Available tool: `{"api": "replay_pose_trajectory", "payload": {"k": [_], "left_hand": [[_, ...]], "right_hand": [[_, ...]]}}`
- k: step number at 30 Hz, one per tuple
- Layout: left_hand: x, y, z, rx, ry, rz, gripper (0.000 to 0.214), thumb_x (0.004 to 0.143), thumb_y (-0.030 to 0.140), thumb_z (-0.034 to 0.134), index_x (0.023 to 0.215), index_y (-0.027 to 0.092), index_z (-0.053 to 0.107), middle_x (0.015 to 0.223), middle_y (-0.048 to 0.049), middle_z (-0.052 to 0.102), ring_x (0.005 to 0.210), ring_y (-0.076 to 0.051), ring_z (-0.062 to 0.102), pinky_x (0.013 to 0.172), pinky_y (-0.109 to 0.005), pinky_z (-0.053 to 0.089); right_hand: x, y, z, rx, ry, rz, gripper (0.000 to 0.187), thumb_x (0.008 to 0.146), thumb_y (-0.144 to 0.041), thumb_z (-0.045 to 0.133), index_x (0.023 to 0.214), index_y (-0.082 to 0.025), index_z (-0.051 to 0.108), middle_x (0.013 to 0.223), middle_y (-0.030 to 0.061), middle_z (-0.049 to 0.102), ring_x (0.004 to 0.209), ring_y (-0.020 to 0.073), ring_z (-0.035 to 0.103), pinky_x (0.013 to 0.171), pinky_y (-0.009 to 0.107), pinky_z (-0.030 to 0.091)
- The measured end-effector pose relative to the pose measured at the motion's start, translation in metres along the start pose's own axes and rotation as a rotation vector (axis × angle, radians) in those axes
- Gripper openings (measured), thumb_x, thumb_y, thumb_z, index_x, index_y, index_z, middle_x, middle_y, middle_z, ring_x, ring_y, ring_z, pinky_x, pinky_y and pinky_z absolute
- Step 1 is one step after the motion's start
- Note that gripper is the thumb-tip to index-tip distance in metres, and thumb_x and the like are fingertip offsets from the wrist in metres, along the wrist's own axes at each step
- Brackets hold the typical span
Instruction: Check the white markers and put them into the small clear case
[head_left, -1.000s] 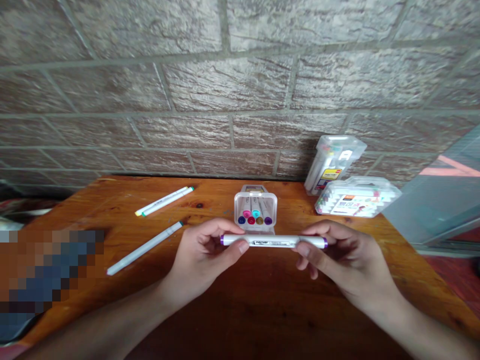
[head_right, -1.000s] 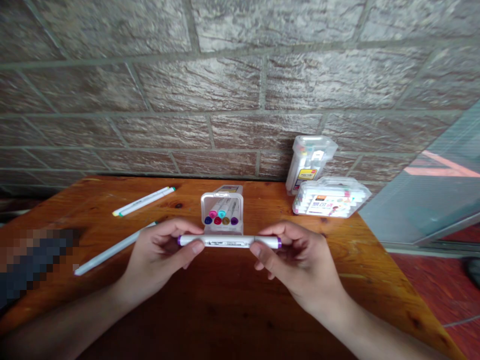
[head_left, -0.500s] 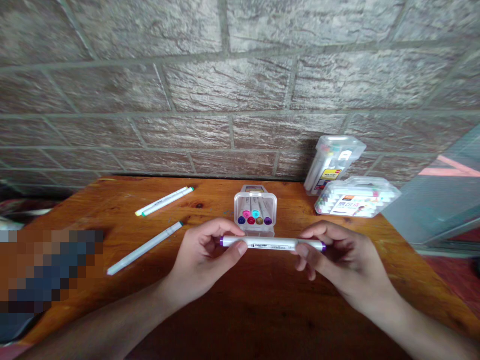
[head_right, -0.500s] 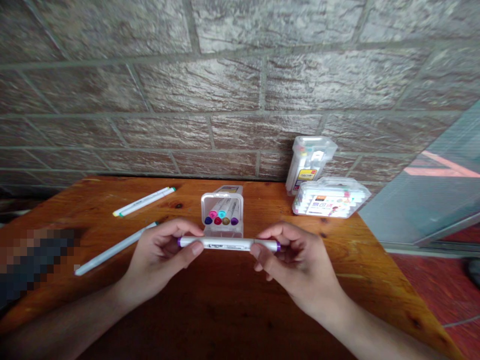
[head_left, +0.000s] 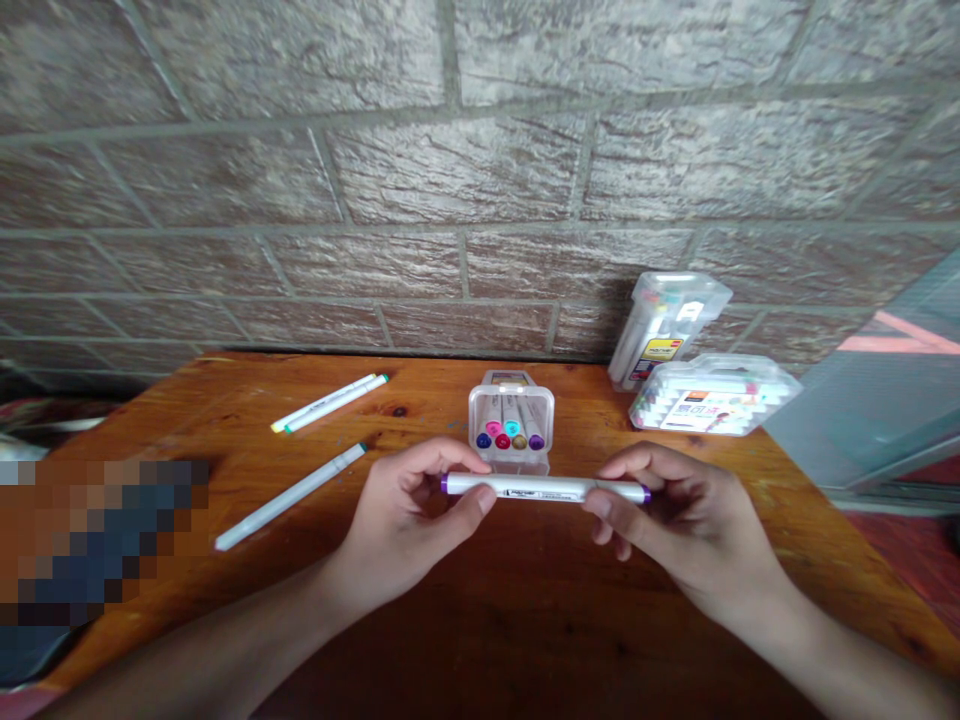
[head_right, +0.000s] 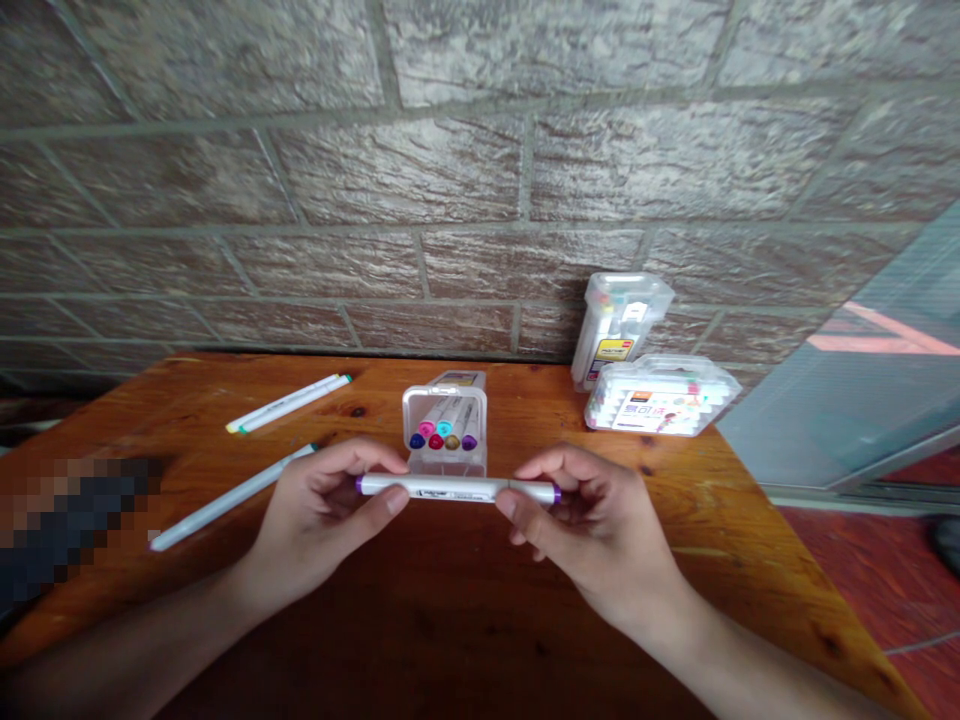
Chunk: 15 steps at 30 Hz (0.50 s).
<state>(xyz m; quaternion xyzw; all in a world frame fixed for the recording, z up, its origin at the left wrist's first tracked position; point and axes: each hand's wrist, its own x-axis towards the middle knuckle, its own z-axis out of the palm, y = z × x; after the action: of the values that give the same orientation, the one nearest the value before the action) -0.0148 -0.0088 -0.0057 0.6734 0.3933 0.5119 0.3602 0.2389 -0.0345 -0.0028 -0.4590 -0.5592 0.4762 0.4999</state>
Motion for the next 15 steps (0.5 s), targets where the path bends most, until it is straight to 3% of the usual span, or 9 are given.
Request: {"api": "replay_pose_trajectory", "payload": {"k": [9,15], "left_hand": [[0.0007,0.0019,-0.0004,0.014,0.006,0.025,0.004,0.081,0.014,0.077,0.085,0.015,0.076,0.069,-0.0019,0.073,0.058,-0.011,0.063,0.054,-0.016,0.048],[0.0001,-0.0009,0.0005,0.005,-0.002,-0.011,0.006,0.08,0.016,0.081,0.083,0.016,0.076,0.07,-0.0018,0.074,0.059,-0.011,0.063,0.054,-0.017,0.049]], "right_hand": [[0.003,0.0023,-0.0044,-0.014,-0.076,-0.016,0.022,0.088,-0.034,0.087,0.09,-0.018,0.072,0.066,0.0006,0.075,0.049,0.0096,0.067,0.047,0.016,0.056],[-0.0028,-0.0029,0.0012,-0.006,0.005,0.031,0.023,0.085,-0.034,0.089,0.087,-0.018,0.073,0.064,0.0003,0.074,0.048,0.0088,0.064,0.047,0.015,0.054]]}}
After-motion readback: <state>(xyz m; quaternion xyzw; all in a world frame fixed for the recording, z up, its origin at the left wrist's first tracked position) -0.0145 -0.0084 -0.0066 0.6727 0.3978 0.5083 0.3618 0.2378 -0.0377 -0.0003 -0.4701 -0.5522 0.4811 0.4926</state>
